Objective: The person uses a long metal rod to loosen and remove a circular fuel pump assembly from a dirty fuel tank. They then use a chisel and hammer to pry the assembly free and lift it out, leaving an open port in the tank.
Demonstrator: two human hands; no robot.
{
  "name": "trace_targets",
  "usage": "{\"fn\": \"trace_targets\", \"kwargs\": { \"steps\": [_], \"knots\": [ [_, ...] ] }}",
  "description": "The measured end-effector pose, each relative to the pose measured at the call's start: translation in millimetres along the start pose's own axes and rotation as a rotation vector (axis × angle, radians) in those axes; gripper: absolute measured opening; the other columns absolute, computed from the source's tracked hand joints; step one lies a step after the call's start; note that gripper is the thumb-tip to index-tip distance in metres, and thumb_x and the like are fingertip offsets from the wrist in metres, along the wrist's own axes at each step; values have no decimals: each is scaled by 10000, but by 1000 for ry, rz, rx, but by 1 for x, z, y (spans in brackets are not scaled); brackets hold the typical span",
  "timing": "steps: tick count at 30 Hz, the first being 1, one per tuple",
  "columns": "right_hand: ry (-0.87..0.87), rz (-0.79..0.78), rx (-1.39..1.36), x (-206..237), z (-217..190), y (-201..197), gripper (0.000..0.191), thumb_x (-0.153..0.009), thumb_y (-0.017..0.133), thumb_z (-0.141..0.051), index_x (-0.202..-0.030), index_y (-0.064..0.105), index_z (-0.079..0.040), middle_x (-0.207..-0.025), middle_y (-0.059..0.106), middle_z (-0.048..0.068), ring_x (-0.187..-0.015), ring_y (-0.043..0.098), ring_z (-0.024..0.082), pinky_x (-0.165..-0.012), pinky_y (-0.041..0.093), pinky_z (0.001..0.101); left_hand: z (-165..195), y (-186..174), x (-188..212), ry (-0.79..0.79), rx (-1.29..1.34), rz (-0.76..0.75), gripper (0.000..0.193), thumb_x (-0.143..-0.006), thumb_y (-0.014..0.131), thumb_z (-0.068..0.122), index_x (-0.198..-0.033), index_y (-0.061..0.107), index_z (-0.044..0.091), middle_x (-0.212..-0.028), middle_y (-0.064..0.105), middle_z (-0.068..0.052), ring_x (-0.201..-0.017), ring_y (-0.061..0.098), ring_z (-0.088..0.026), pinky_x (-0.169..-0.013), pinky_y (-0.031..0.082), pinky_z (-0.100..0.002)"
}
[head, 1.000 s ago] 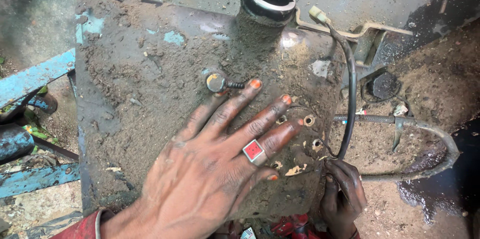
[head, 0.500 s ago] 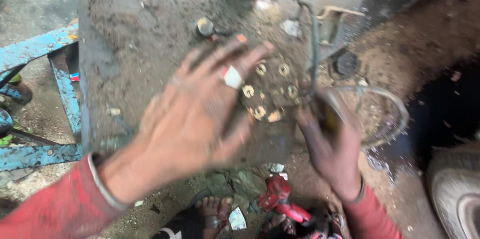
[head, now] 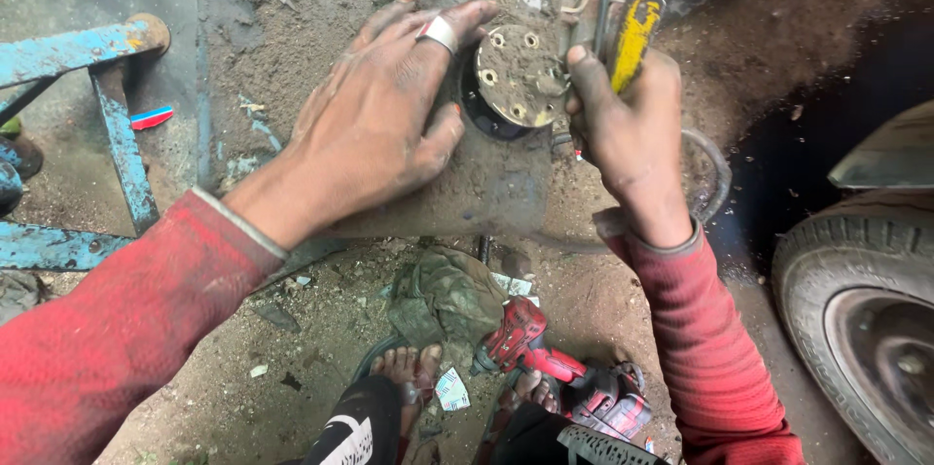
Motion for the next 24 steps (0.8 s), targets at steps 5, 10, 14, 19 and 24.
{"fn": "trace_targets", "kwargs": {
  "steps": [5,10,14,19,24],
  "knots": [
    [-60,1,-30,6,0,1,238,-1049,645,-171,-849,642,-41,-638,608,-13,-489,539,60,-427,412,238,0,2,-1,13,12,4,791,-852,791,218,-1525,408,59,-1347,614,-219,-1317,522,-411,-1202,322,-501],
    [-90,66,38,13,1,0,245,-1038,656,-183,-842,660,-36,-622,626,-4,-478,573,76,-428,435,257,1,1,1,64,14,36,818,-838,841,226,-1526,421,85,-1342,640,-181,-1322,546,-393,-1224,326,-490],
    [-265,156,161,18,-5,0,188,-1041,667,-171,-930,709,-25,-644,666,9,-552,642,86,-519,481,276,6,-2,1,67,8,59,801,-798,867,204,-1484,473,80,-1325,652,-177,-1290,555,-405,-1182,366,-480],
    [-383,234,256,25,-8,3,151,-1043,672,-150,-1027,750,-23,-673,678,59,-610,666,149,-608,494,327,9,-6,-1,55,43,64,743,-796,877,188,-1438,525,60,-1312,658,-177,-1256,588,-397,-1106,450,-466],
    [-368,240,298,23,-8,5,149,-1028,678,-146,-1011,746,-15,-683,678,95,-591,672,187,-600,480,354,10,-5,-1,62,37,67,724,-801,877,191,-1422,534,48,-1316,665,-182,-1238,601,-401,-1089,460,-471]
  ]
}}
Point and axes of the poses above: each hand's wrist, its own x-axis away from the middle knuckle, its own y-axis out of the palm, z = x × y, the point moved 5 cm from there along -x, towards the middle knuckle
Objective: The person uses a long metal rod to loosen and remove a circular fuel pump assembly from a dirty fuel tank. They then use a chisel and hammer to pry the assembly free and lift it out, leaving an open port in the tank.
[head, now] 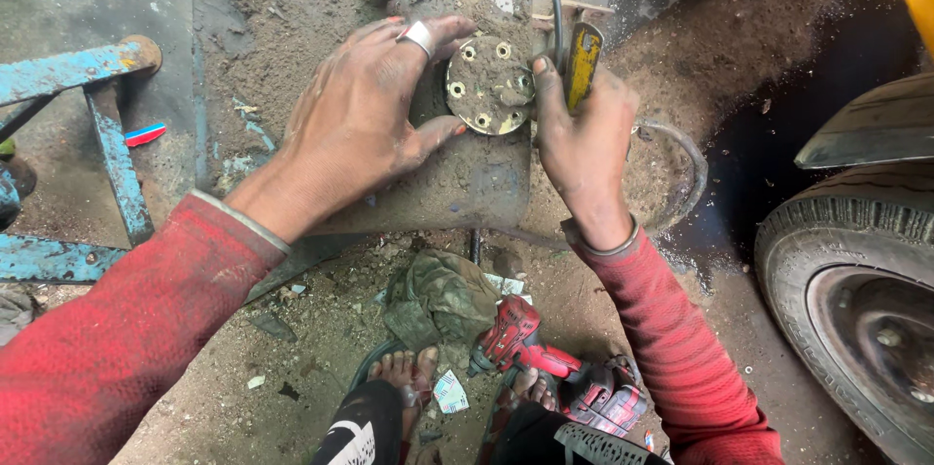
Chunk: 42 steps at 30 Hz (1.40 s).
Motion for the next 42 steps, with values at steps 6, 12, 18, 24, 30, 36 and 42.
{"fn": "trace_targets", "kwargs": {
  "steps": [6,12,18,24,30,36,42],
  "knots": [
    [16,-6,-39,3,0,5,135,-1036,661,-137,-1020,725,-19,-687,673,86,-609,686,179,-605,498,353,-2,4,2,0,-62,5,650,-835,875,207,-1386,583,22,-1284,669,-199,-1227,602,-414,-1080,470,-482],
    [-64,-1,43,6,-5,7,107,-1048,683,-111,-1017,715,-14,-731,657,114,-617,629,208,-626,486,365,-3,6,-1,-10,-67,-9,614,-820,885,207,-1343,623,22,-1259,662,-240,-1215,602,-426,-1074,469,-485],
    [-82,-52,-18,6,-5,8,85,-1052,664,-91,-1027,701,-18,-760,655,117,-628,630,200,-627,486,351,0,4,-8,33,-1,-44,676,-771,857,222,-1356,598,3,-1411,618,-244,-1343,550,-419,-1192,388,-481],
    [-31,-115,-15,3,5,11,67,-1017,728,-60,-1028,709,4,-754,635,129,-587,564,198,-594,444,329,-5,16,-18,-72,-93,-173,494,-921,751,239,-1334,638,-8,-1425,613,-206,-1354,554,-374,-1191,372,-473],
    [-58,-138,-44,2,15,18,90,-1015,731,-13,-1100,710,8,-897,717,105,-706,674,144,-662,512,267,-15,20,-24,-143,-65,-216,435,-887,746,226,-1251,689,-4,-1369,648,-196,-1327,571,-372,-1165,388,-482],
    [-105,-127,-63,1,23,22,109,-1029,735,-2,-1122,682,15,-998,742,127,-774,722,144,-686,556,255,-20,23,-29,-197,-57,-256,384,-875,749,198,-1223,704,41,-1353,660,-150,-1331,580,-340,-1168,403,-470],
    [-61,-183,-93,-4,30,25,138,-1000,747,0,-1133,713,18,-930,742,101,-758,706,126,-626,530,232,-21,26,-28,-228,-74,-223,440,-872,750,284,-1254,693,74,-1376,640,-115,-1325,569,-290,-1165,389,-465]
  ]
}}
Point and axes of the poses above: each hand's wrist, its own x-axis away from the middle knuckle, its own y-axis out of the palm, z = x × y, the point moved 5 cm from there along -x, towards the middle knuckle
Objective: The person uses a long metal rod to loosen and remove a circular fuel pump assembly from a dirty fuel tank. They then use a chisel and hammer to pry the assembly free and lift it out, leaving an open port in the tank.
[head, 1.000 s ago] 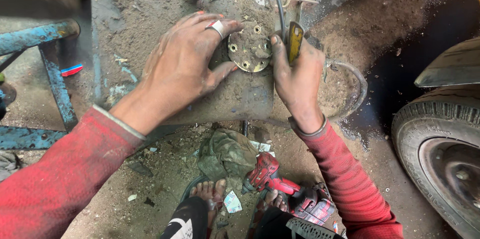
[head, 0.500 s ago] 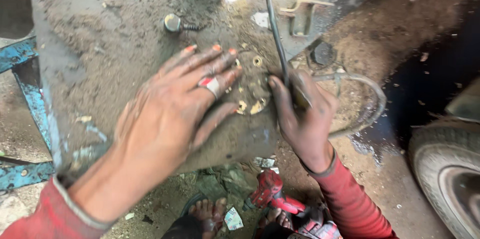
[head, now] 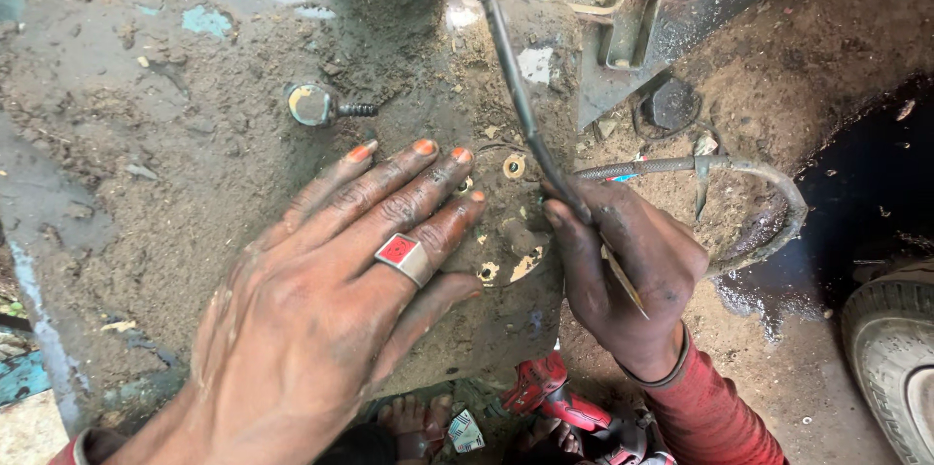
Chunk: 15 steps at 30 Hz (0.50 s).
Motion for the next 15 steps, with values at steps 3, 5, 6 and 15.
{"fn": "trace_targets", "kwargs": {
  "steps": [3,5,6,15],
  "knots": [
    [10,5,21,0,-2,1,145,-998,754,-4,-1136,719,17,-923,743,100,-760,711,122,-664,532,254,-1,1,2,1,4,0,454,-866,746,298,-1260,685,80,-1390,633,-108,-1330,565,-285,-1169,382,-455],
    [24,6,14,0,-3,1,145,-997,746,5,-1138,719,21,-911,737,97,-750,708,120,-660,532,254,-1,2,2,15,-20,-14,447,-860,743,274,-1257,683,77,-1393,632,-115,-1333,564,-295,-1167,382,-456],
    [30,9,10,0,-4,1,145,-996,742,10,-1139,719,23,-905,733,96,-745,706,120,-657,532,255,0,3,2,24,-32,-20,444,-857,742,262,-1256,682,76,-1394,631,-118,-1334,564,-300,-1165,382,-457],
    [-88,-28,-49,9,13,0,196,-996,755,-20,-1173,676,8,-1015,751,103,-819,734,131,-679,579,260,3,1,0,32,-56,-52,455,-861,760,222,-1277,685,52,-1373,639,-148,-1325,576,-335,-1163,396,-469]
  ]
}}
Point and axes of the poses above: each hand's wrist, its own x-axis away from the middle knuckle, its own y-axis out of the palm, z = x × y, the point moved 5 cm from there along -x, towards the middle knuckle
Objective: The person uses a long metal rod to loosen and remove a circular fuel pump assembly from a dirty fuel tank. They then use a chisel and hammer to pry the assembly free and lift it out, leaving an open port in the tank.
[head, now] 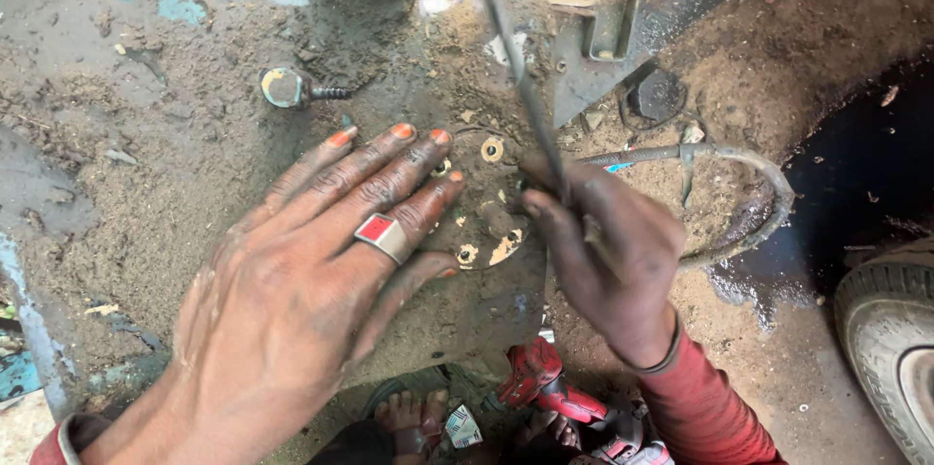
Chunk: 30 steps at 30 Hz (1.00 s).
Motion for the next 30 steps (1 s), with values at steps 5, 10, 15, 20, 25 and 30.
{"fn": "trace_targets", "kwargs": {
  "steps": [5,10,15,20,25,30],
  "knots": [
    [495,228,-619,45,62,-15,205,-1089,583,24,-1255,469,-16,-909,611,30,-665,548,92,-547,463,209,2,-1,1,17,-17,15,464,-865,752,239,-1276,681,36,-1394,632,-163,-1319,578,-336,-1161,392,-472],
    [836,151,-703,93,106,0,326,-931,423,50,-1237,379,-55,-1010,641,91,-734,592,121,-591,512,244,5,-3,2,50,-43,31,457,-872,738,250,-1266,678,27,-1397,625,-171,-1314,574,-334,-1166,388,-460],
    [686,134,-492,115,77,-4,248,-1024,460,57,-1266,459,0,-1180,711,159,-873,685,157,-746,583,298,9,-4,3,60,-29,50,457,-871,747,240,-1264,677,18,-1393,622,-180,-1321,575,-342,-1165,393,-461],
    [190,11,-50,90,19,-25,231,-1018,555,54,-1240,567,-6,-1144,741,155,-995,735,198,-873,588,321,11,-3,6,45,-36,33,448,-894,751,267,-1265,689,25,-1408,630,-174,-1316,586,-331,-1163,399,-463],
    [173,47,-4,78,-1,-44,204,-1026,536,70,-1194,574,-38,-1130,753,145,-1022,736,200,-923,565,330,13,-3,10,101,-56,52,445,-923,732,289,-1278,685,25,-1399,640,-173,-1315,587,-325,-1165,395,-459],
    [373,239,-415,93,-2,-49,168,-994,573,88,-1105,504,-18,-1039,500,83,-1062,723,207,-924,569,304,13,-5,18,158,-45,99,427,-952,737,274,-1284,680,12,-1401,640,-188,-1332,584,-336,-1179,399,-458]
  ]
}}
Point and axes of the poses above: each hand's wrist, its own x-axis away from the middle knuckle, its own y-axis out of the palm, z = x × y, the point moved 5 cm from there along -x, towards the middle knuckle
